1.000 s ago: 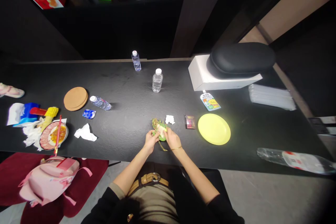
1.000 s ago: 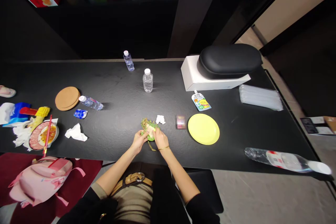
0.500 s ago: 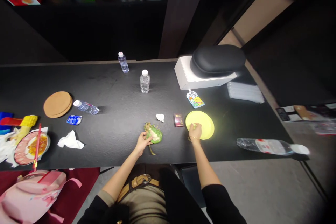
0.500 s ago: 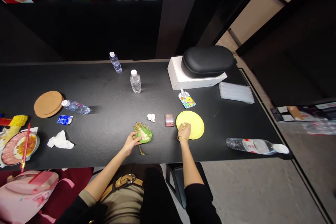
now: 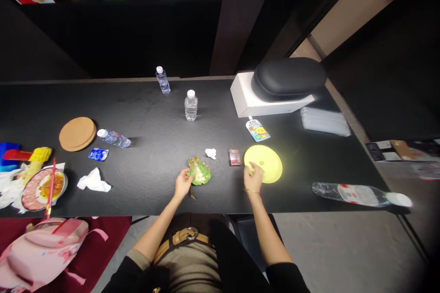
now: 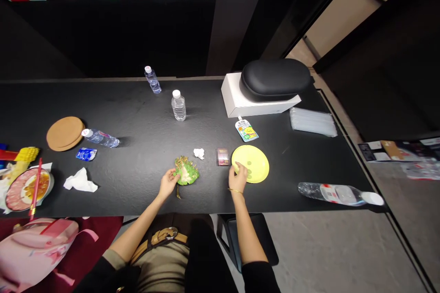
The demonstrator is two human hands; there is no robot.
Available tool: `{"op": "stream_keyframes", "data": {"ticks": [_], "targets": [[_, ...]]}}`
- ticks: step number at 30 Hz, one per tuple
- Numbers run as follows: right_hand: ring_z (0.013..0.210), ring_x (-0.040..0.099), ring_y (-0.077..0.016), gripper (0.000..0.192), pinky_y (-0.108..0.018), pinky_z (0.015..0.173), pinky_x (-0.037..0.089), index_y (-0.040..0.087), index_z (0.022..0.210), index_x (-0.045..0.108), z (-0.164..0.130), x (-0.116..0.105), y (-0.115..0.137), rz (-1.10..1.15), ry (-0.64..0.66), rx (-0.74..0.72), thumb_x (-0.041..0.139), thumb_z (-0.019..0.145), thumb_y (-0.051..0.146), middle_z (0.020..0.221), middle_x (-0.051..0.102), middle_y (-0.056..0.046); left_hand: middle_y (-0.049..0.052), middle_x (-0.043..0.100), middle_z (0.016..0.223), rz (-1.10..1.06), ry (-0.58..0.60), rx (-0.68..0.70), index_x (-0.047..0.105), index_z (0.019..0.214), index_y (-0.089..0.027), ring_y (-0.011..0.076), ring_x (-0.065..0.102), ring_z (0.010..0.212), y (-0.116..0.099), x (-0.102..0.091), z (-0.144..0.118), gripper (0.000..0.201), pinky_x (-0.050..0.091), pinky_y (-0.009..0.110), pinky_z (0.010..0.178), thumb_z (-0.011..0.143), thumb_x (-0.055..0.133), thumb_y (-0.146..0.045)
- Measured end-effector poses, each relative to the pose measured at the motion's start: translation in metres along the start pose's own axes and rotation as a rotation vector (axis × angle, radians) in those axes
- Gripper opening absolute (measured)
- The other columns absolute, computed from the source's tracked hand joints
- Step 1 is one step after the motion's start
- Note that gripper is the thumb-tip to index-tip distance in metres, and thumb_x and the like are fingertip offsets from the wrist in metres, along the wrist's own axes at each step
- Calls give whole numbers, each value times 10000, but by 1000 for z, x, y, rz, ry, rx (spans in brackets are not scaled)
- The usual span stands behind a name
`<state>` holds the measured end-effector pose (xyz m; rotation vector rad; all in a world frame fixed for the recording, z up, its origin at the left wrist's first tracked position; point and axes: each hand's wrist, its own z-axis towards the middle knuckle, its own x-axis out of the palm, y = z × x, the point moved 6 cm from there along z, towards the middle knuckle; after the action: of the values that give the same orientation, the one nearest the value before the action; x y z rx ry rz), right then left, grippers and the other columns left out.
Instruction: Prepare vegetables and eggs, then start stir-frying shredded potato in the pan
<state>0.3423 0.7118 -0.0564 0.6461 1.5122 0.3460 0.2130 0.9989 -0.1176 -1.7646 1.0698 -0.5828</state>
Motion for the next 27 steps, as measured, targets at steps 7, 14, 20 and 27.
{"op": "stream_keyframes", "data": {"ticks": [7, 14, 20, 27], "targets": [[910, 571, -168, 308, -324, 828, 487, 208, 1119, 608, -79, 85, 100, 260, 588, -569, 481, 845, 271, 1091, 553, -88, 18, 668, 723, 5, 113, -22, 617, 1008, -141, 122, 601, 610, -5, -3, 10, 336, 488, 244, 651, 704, 646, -281], [886, 581, -163, 371, -321, 844, 486, 209, 1198, 576, -82, 116, 129, -43, 709, -688, 510, 835, 172, 1109, 490, -94, 68, 688, 909, 147, 55, 39, 597, 1006, -163, 143, 643, 705, -29, -2, 7, 352, 509, 267, 690, 665, 682, -182], [858, 605, -164, 348, -293, 806, 494, 194, 1206, 543, -84, 120, 132, -219, 745, -693, 463, 867, 181, 1084, 536, -92, 65, 685, 751, 497, 22, 107, 628, 911, -157, 177, 642, 678, -46, 5, 1, 204, 476, 289, 701, 711, 632, -199], [931, 593, -188, 252, -295, 833, 473, 145, 1095, 585, -82, 125, 132, -196, 783, -758, 484, 868, 185, 1028, 580, -107, 31, 658, 677, 572, 227, 219, 650, 930, -181, 170, 611, 641, -52, 3, 12, 238, 462, 268, 712, 694, 627, -177]]}}
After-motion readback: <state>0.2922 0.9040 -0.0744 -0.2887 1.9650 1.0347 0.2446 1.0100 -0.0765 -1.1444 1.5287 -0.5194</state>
